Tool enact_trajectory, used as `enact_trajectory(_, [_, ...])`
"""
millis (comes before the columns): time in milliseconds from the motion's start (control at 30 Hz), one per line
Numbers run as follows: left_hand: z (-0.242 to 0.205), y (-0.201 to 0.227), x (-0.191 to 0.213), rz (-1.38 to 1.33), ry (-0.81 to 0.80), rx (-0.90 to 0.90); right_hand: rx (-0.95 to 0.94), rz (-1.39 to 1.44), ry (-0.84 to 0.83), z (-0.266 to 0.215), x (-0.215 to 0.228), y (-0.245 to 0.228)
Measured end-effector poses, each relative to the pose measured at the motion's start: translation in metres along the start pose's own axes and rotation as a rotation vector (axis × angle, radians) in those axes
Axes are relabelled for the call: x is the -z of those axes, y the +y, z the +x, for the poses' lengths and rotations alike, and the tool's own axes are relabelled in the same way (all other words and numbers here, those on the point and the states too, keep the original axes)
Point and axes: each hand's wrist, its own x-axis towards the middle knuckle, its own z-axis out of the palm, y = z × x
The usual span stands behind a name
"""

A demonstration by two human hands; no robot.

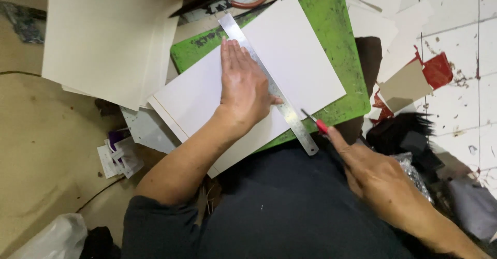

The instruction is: Cutting sheets of white cardboard using a metal ruler and a utility knife on a green cutting mat.

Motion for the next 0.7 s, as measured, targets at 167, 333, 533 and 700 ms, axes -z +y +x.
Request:
enact_trajectory(167, [0.003, 0.001, 0.006, -0.040, -0.010, 0.022, 0.138, -0.023, 0.272, 0.084, 0.033, -0.034])
enact_trajectory(333, [-0.006, -0.009, 0.016, -0.297, 0.063, -0.022, 0.208, -0.064, 0.447, 0.168, 0.024, -0.042])
enact_trajectory(533, [-0.003, -0.004, 0.010, -0.288, 0.071, -0.010, 0.225, -0.065, 0.373, 0.205, 0.025, -0.045])
enact_trajectory(700, [0.000, -0.004, 0.007, -0.331, 0.073, -0.027, 0.245, -0.068, 0.284, 0.207, 0.029, -0.045])
